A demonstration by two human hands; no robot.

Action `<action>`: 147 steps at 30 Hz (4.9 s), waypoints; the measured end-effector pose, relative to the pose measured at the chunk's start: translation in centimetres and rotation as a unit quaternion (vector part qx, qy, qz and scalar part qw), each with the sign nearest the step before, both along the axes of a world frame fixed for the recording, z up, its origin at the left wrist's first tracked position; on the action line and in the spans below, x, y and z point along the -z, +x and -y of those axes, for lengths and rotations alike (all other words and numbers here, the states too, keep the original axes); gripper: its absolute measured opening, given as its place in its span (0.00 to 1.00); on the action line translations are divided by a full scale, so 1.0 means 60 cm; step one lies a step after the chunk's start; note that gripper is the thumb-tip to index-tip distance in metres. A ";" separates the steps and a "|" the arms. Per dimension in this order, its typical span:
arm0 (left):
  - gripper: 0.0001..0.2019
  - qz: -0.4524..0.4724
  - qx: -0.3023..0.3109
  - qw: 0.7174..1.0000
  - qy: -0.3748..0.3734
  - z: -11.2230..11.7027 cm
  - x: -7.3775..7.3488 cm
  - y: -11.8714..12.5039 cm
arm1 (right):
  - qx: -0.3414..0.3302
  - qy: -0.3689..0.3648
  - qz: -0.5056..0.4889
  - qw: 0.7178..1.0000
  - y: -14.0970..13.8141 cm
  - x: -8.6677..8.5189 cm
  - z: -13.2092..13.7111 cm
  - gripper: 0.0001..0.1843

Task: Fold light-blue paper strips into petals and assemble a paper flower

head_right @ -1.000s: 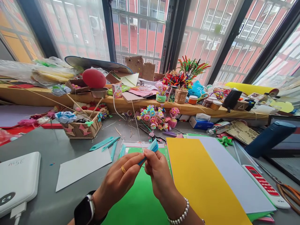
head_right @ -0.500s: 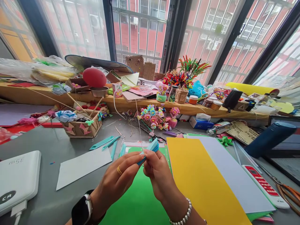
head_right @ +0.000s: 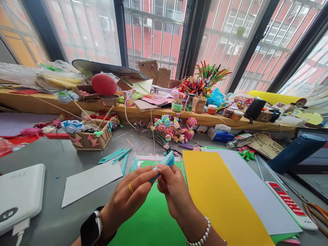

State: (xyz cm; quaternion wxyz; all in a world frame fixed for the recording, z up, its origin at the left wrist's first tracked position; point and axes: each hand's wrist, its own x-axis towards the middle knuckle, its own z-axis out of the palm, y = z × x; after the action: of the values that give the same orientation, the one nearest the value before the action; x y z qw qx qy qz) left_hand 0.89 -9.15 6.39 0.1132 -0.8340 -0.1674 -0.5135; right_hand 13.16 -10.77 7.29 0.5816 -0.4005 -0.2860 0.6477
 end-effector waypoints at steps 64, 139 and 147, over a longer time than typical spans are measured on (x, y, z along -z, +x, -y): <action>0.10 0.055 0.006 0.890 -0.453 -0.008 -0.028 -0.019 | 0.017 0.228 0.354 0.907 0.049 -0.070 -0.032 0.09; 0.22 0.137 0.316 0.656 -0.672 -0.045 -0.017 -0.044 | -0.095 0.083 0.094 0.988 0.033 0.041 -0.002 0.11; 0.20 0.017 0.285 0.704 -0.650 -0.040 -0.023 -0.045 | -0.173 0.226 0.358 0.889 0.074 -0.013 -0.014 0.12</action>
State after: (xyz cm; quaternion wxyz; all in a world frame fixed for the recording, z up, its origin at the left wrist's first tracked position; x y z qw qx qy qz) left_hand -1.83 -6.77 7.76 -0.6117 -0.6999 -0.2156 -0.2992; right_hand 17.58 -9.91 8.08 0.3934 -0.4073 -0.6780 0.4687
